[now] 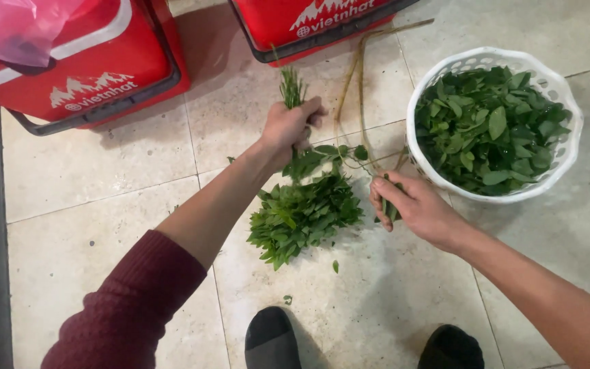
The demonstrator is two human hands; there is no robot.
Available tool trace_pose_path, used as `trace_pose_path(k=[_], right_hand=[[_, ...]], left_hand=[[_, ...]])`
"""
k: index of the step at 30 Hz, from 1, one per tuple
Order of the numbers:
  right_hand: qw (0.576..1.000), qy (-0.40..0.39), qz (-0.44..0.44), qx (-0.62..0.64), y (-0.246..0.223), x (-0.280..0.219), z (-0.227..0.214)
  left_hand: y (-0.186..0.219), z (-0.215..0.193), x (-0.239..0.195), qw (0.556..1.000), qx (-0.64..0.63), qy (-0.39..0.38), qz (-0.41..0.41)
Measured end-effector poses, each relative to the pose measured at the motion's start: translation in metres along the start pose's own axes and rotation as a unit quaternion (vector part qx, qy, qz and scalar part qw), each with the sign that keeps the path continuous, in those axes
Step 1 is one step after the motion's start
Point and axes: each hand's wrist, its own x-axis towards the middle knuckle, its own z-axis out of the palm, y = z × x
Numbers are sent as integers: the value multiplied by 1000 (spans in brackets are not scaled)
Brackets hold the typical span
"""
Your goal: Picking leaves from herb stems and placing them into a white plastic basket.
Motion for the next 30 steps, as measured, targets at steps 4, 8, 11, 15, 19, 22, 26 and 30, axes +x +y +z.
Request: trace_pose_path(k=[4,8,11,15,19,22,26,30], right_hand=[[999,-27,-21,-13,-10,3,-1],[997,-61,-11,-51,-16,0,12],[993,-92,1,-79,-10,-3,17],[993,-68,42,-82,-2,-8,20],[996,-38,81,-25,7,-12,11],[995,-5,100,4,-6,-14,8],[995,62,80,16,-13,2,-3],[997,50,59,-14,-12,10,-13]], left_hand=[[-3,9,-43,983,124,-73,-117],[-19,20,-48,962,151,-127,-188],[-28,25,-39,973,92,-120,-175],[-16,20,-39,997,0,6,-78],[-2,-23,5,982,-85,167,18],[-11,-49,21,994,5,99,46],[-52,-47,23,918,395,-45,13],[-113,-45,55,724,678,-112,62]])
